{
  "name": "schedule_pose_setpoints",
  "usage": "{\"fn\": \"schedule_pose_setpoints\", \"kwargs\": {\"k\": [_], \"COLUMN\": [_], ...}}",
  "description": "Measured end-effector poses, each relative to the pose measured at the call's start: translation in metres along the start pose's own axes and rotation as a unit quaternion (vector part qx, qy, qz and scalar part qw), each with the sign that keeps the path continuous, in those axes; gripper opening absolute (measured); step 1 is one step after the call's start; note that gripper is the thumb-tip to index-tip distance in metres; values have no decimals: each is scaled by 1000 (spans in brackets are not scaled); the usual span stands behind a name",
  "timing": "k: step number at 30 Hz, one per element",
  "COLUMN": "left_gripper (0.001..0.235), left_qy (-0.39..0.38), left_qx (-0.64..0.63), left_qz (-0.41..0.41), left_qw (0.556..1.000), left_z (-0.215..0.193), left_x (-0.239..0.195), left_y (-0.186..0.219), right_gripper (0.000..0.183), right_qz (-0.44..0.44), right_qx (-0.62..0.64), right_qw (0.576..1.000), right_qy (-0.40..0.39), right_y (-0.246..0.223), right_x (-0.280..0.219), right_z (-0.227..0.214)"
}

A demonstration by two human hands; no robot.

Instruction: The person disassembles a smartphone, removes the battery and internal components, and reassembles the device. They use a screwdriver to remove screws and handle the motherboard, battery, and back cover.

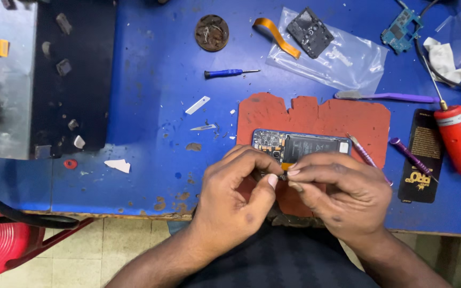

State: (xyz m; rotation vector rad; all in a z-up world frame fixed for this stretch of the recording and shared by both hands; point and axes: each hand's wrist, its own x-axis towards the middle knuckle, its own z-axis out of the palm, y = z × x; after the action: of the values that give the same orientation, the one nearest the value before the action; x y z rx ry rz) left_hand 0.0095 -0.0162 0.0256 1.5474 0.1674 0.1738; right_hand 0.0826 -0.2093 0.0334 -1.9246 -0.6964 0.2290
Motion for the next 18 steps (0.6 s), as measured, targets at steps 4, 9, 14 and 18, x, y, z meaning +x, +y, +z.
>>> {"fn": "schedule_pose_setpoints", "kwargs": {"k": [4, 9, 14, 18], "left_gripper": [6, 6, 7, 9], "left_qy": [6, 17, 27, 27], "left_qx": [54, 96, 63, 21], "left_qz": [48, 63, 5, -37], "left_qw": [997, 993, 998, 999], "left_z": [0, 3, 6, 9], "left_x": [-1, 1, 2, 2], "left_y": [0, 2, 1, 2], "right_gripper": [17, 22, 27, 26], "right_qz": [-31, -40, -102, -155], "right_qx": [-23, -23, -77, -149], "right_qw": [999, 999, 992, 976], "right_qy": [-14, -18, -8, 17], "right_y": [2, -5, -15, -23], "right_x": [-1, 3, 12, 17], "right_z": [-1, 2, 4, 6]}}
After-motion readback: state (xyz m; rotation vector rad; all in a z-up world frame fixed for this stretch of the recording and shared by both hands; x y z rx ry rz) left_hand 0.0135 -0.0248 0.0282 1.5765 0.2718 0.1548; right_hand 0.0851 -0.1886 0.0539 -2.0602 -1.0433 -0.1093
